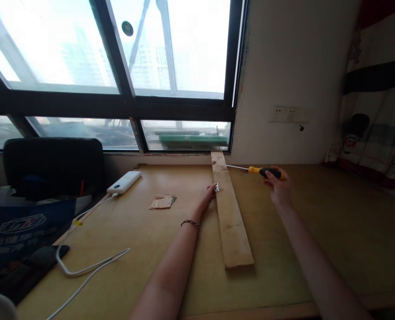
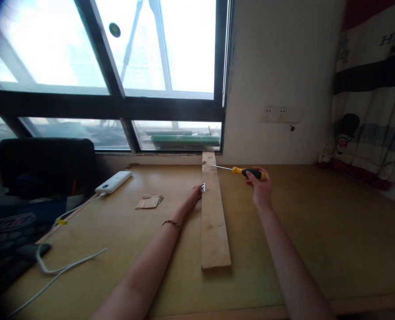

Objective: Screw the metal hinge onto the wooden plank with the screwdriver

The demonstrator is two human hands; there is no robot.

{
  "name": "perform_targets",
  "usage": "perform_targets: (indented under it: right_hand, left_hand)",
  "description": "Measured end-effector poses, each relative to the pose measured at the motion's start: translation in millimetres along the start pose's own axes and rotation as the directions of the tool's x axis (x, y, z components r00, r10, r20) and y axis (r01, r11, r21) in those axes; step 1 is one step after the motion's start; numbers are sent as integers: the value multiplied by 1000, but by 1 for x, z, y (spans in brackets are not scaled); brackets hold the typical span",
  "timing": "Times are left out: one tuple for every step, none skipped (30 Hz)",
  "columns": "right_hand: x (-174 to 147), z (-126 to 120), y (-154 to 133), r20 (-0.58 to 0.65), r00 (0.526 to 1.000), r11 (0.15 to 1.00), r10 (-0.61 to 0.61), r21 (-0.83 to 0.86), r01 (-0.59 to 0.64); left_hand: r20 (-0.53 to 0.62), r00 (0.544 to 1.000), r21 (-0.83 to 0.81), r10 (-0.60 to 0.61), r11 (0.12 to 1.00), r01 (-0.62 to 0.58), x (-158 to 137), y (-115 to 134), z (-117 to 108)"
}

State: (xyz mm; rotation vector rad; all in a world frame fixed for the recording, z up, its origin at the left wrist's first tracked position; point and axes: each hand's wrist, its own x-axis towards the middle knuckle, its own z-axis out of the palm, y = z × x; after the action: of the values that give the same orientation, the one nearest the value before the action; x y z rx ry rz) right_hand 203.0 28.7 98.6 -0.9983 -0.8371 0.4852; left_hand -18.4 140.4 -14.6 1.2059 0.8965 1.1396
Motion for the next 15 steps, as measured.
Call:
perform_targets:
  right_hand:
    - [11,10,-7,5,1000,1000,1,31,-1]
    - [19,21,-13,-19,1000,999,-23,40,24]
    - [24,32,-19,-47,997,998,-63,28,65]
    - [27,42,-23,-69,991,994,-111,-4,111]
    - [27,53,-26,-71,985,987,-155,-47,152]
    - [26,62,-29,-50,981,978,-190,-94,185]
    - [24,70,-30,-11,977,968,-211,-141,208]
    - [21,78,-30,39,975,957,-220,-186,223]
    - [19,84,-29,92,971,944,-220,-231,235]
    - [17,88,-27,140,967,931,-214,-272,245]
    - [16,92,-25,178,963,918,-204,-306,252]
    - [16,94,-22,208,959,908,-194,-332,256]
    - [16,95,-20,231,955,902,-187,-345,260]
    - [17,96,-17,243,952,900,-186,-347,265]
    - [18,96,-15,248,949,899,-193,-342,272]
  left_hand:
    - [5,1000,-20,-15,1000,15,1,-1,1]
    - [15,999,-45,-36,998,36,2,-1,1]
    - [25,998,-57,-55,997,56,3,-1,1]
    - [25,998,-50,-65,997,67,4,-1,1]
    - [18,997,-28,-69,997,69,5,-1,1]
    - [6,998,2,-65,998,65,6,-1,0]
    - [-9,998,35,-58,998,59,6,-1,0]
    - [-26,998,70,-51,996,53,7,-1,-1]
    - [-43,998,108,-44,993,48,7,-1,-2]
    - [-59,998,145,-37,988,45,8,-1,-3]
    - [-68,997,184,-31,982,43,8,-2,-3]
    - [-77,997,220,-26,974,42,8,-2,-4]
    - [-83,996,248,-22,968,42,9,-3,-5]
    - [-85,996,260,-22,965,44,9,-4,-5]
    - [-83,996,257,-25,965,46,10,-5,-5]
